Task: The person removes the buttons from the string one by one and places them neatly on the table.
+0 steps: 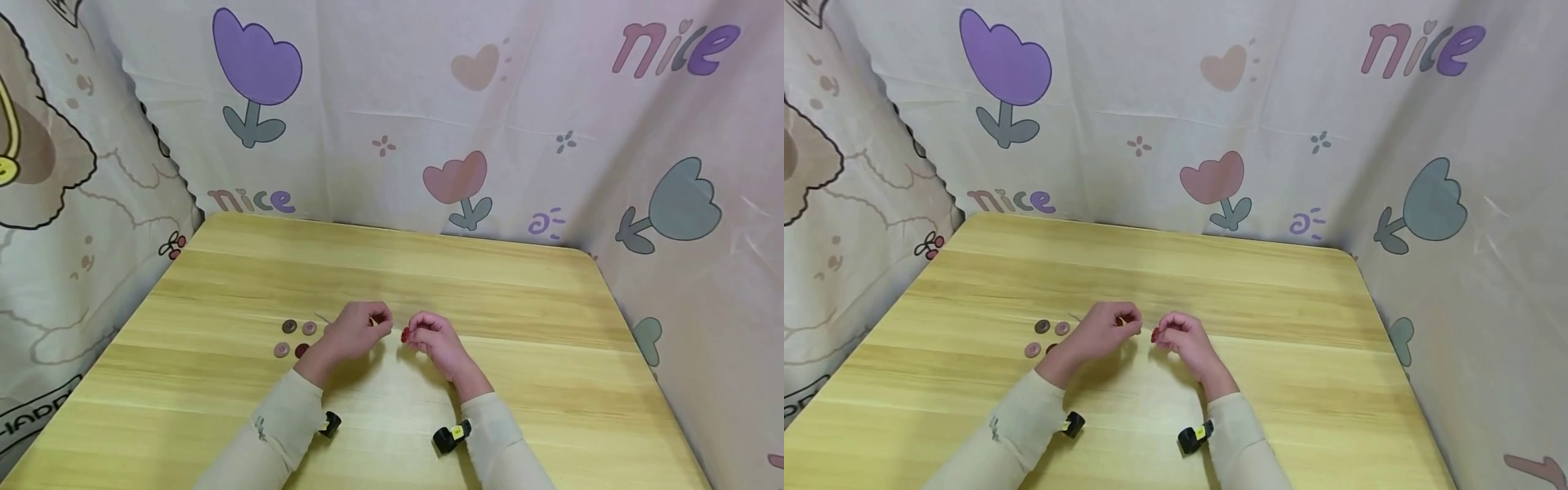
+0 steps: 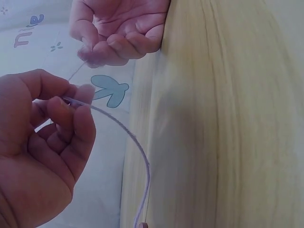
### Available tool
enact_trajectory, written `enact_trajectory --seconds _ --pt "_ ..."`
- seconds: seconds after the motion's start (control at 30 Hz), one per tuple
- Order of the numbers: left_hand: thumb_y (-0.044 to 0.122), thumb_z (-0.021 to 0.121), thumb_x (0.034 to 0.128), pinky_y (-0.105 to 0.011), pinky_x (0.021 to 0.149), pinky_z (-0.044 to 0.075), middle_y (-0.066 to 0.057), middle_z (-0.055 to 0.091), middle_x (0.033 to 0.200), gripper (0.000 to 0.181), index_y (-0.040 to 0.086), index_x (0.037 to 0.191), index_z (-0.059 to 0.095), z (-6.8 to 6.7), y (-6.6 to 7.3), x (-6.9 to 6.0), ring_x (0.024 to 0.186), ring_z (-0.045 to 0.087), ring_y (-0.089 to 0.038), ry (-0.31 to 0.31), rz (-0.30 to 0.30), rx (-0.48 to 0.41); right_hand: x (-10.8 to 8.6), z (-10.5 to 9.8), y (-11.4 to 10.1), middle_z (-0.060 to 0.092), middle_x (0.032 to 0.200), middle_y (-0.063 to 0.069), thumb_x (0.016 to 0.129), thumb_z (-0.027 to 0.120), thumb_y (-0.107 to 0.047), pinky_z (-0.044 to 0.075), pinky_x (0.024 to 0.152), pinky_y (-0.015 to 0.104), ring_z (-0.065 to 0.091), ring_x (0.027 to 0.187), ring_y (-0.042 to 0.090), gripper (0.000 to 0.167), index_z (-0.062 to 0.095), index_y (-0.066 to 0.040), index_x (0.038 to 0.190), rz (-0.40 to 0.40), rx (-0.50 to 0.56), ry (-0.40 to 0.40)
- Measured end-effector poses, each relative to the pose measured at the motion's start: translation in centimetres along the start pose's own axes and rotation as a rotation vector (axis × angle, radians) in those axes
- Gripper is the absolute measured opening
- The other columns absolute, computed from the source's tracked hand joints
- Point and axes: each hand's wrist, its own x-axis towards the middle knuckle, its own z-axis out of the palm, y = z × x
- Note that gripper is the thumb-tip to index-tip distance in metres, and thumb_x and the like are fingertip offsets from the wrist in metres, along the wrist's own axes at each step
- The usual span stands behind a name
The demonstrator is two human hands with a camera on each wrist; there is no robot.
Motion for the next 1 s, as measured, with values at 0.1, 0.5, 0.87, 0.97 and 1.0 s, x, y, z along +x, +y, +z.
enact_trajectory --seconds 0.1,0.5,0.87,0.97,1.0 --pt "0.015 0.059 0.0997 -0.049 0.076 0.043 0.004 0.066 0.081 0.013 0.011 0.093 0.069 0.08 0.02 -0.08 0.071 0.057 -0.013 -0.017 -0.019 -0.013 0.03 0.07 -0.01 0.063 0.086 0.01 0.085 0.054 0.007 0.052 0.074 0.033 0.06 0.079 0.021 0.007 0.06 0.003 0.087 -0.015 -0.04 -0.015" --pt "0.014 0.056 0.1007 -0.028 0.053 0.036 0.001 0.046 0.068 0.012 0.008 0.1 0.067 0.39 -0.39 -0.23 0.055 0.04 -0.012 -0.051 -0.046 -0.07 -0.08 0.27 -0.32 0.065 0.091 0.013 0.087 0.053 0.005 0.049 0.075 0.033 0.056 0.082 0.024 0.016 0.063 0.015 0.093 0.018 -0.088 -0.01" --pt "0.028 0.084 0.0813 -0.027 0.051 0.029 0.004 0.038 0.062 0.023 0.021 0.1 0.072 0.44 -0.43 -0.21 0.054 0.034 -0.011 -0.067 -0.039 0.008 -0.08 0.12 -0.03 0.069 0.096 0.014 0.086 0.053 0.0 0.048 0.079 0.038 0.059 0.089 0.023 0.018 0.071 0.004 0.09 0.01 -0.107 -0.038" --pt "0.027 0.085 0.0809 -0.027 0.05 0.028 0.004 0.037 0.061 0.024 0.021 0.1 0.073 0.51 -0.58 -0.13 0.053 0.033 -0.011 -0.068 -0.028 0.012 -0.09 0.04 -0.04 0.069 0.098 0.017 0.087 0.054 -0.001 0.048 0.081 0.039 0.059 0.09 0.025 0.018 0.071 0.005 0.091 0.012 -0.124 -0.044" --pt "0.027 0.085 0.0808 -0.027 0.05 0.028 0.004 0.036 0.06 0.024 0.022 0.1 0.073 0.52 -0.6 -0.1 0.052 0.032 -0.01 -0.067 -0.029 0.012 -0.08 0.01 -0.05 0.069 0.099 0.018 0.087 0.053 -0.001 0.048 0.081 0.04 0.059 0.091 0.025 0.019 0.071 0.005 0.092 0.012 -0.129 -0.045"
